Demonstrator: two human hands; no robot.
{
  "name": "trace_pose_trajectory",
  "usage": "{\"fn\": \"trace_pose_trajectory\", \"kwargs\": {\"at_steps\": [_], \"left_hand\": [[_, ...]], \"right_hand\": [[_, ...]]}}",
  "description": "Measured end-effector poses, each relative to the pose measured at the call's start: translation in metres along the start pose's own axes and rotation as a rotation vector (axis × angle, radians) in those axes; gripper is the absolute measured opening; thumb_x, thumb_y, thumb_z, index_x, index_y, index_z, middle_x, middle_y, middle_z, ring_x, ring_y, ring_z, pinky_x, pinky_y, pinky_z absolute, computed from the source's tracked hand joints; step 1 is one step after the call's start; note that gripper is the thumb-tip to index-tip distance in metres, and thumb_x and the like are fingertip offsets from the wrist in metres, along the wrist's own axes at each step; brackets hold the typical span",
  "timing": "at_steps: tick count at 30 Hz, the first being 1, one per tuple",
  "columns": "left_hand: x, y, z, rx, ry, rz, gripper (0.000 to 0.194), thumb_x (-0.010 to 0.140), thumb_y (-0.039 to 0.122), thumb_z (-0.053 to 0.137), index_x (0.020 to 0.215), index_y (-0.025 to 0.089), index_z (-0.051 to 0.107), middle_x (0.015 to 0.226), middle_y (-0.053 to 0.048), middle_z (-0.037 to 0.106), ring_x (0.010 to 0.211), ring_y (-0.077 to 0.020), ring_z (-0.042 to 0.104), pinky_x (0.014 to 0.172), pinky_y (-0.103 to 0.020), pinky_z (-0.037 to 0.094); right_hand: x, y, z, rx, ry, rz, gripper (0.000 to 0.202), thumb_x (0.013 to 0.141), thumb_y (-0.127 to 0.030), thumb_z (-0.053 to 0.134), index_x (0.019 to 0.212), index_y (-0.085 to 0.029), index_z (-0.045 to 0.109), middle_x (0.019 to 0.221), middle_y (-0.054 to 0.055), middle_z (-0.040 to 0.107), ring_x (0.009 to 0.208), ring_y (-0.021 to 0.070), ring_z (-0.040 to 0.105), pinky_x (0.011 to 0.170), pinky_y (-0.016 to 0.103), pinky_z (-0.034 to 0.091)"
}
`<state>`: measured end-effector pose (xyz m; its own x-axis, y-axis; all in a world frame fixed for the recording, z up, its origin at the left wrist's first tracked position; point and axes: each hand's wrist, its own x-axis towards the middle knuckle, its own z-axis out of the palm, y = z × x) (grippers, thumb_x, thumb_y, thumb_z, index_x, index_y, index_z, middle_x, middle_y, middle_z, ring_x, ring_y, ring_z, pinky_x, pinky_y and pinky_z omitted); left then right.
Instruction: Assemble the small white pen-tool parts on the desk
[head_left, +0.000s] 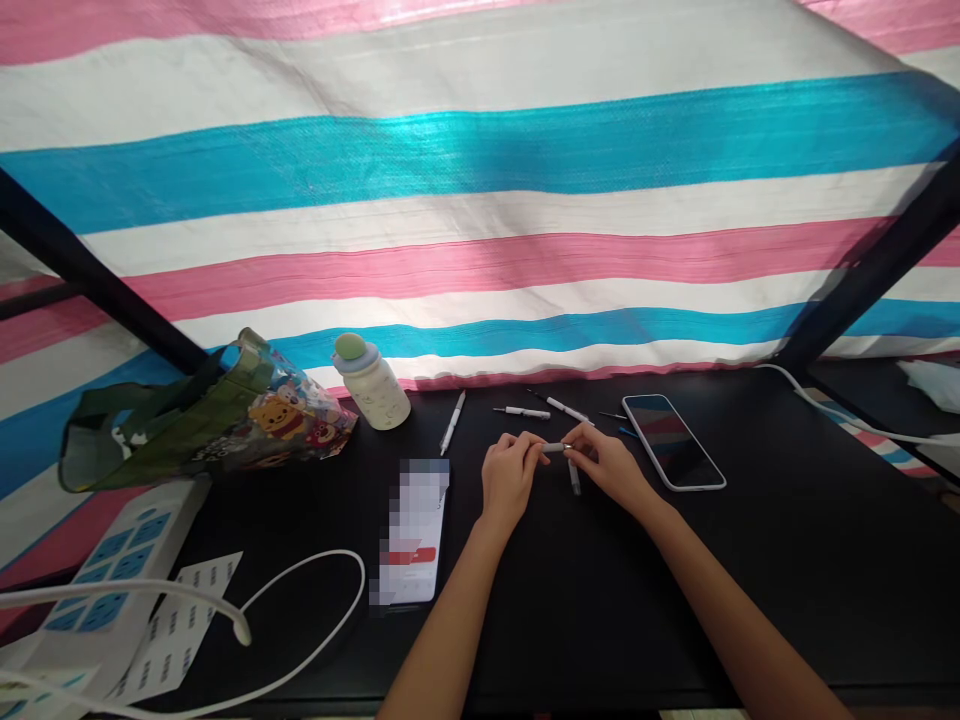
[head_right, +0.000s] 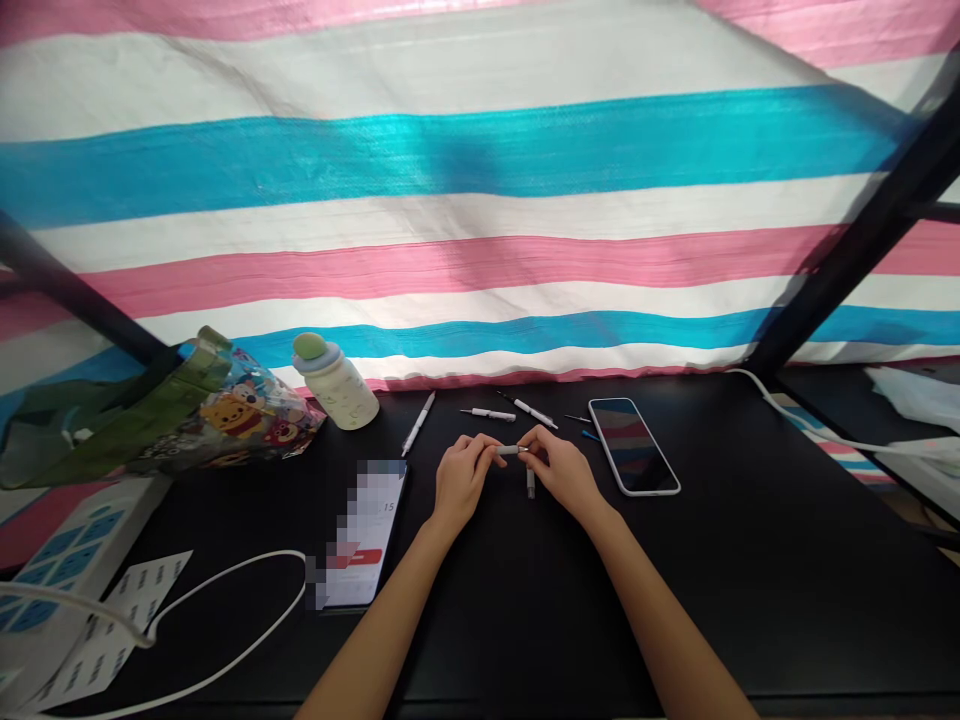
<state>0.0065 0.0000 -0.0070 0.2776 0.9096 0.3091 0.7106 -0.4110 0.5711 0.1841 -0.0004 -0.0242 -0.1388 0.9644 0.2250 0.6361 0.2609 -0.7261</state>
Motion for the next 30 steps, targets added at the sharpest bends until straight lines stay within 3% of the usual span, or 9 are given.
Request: {"fn": "trace_pose_trajectory", "kwargs": {"at_steps": [10, 16, 30], "left_hand": [[0.0008, -0.0028, 0.0006, 0.017, 0.01, -0.018, 0.031, 0.093, 0.033, 0.036, 0.073, 0.023, 0.057, 0.075, 0.007, 0.067, 0.081, -0.0139, 0.053, 0.077, -0.027, 0.033], [0.0008, -0.0024, 0.0008, 0.034, 0.05, -0.043, 0.033, 0.094, 0.034, 0.034, 0.073, 0.023, 0.058, 0.074, 0.006, 0.068, 0.08, -0.0137, 0.054, 0.075, -0.027, 0.033], [0.0008, -0.002, 0.0006, 0.047, 0.032, -0.057, 0.032, 0.094, 0.034, 0.035, 0.076, 0.025, 0.06, 0.075, 0.007, 0.067, 0.08, -0.0131, 0.054, 0.075, -0.026, 0.034]], "right_hand": [[-0.001, -0.0003, 0.0011, 0.15, -0.021, -0.024, 0.01, 0.078, -0.027, 0.054, 0.087, -0.022, 0.054, 0.075, 0.001, 0.069, 0.073, 0.0171, 0.065, 0.07, 0.029, 0.047], [0.0001, 0.0013, 0.0013, 0.115, 0.032, -0.022, 0.01, 0.076, -0.028, 0.056, 0.084, -0.023, 0.053, 0.075, 0.001, 0.069, 0.073, 0.0186, 0.065, 0.07, 0.031, 0.047], [-0.0009, -0.0031, 0.0007, 0.134, -0.014, -0.032, 0.009, 0.077, -0.027, 0.055, 0.085, -0.023, 0.054, 0.074, 0.0, 0.069, 0.072, 0.0174, 0.065, 0.07, 0.03, 0.046]]}}
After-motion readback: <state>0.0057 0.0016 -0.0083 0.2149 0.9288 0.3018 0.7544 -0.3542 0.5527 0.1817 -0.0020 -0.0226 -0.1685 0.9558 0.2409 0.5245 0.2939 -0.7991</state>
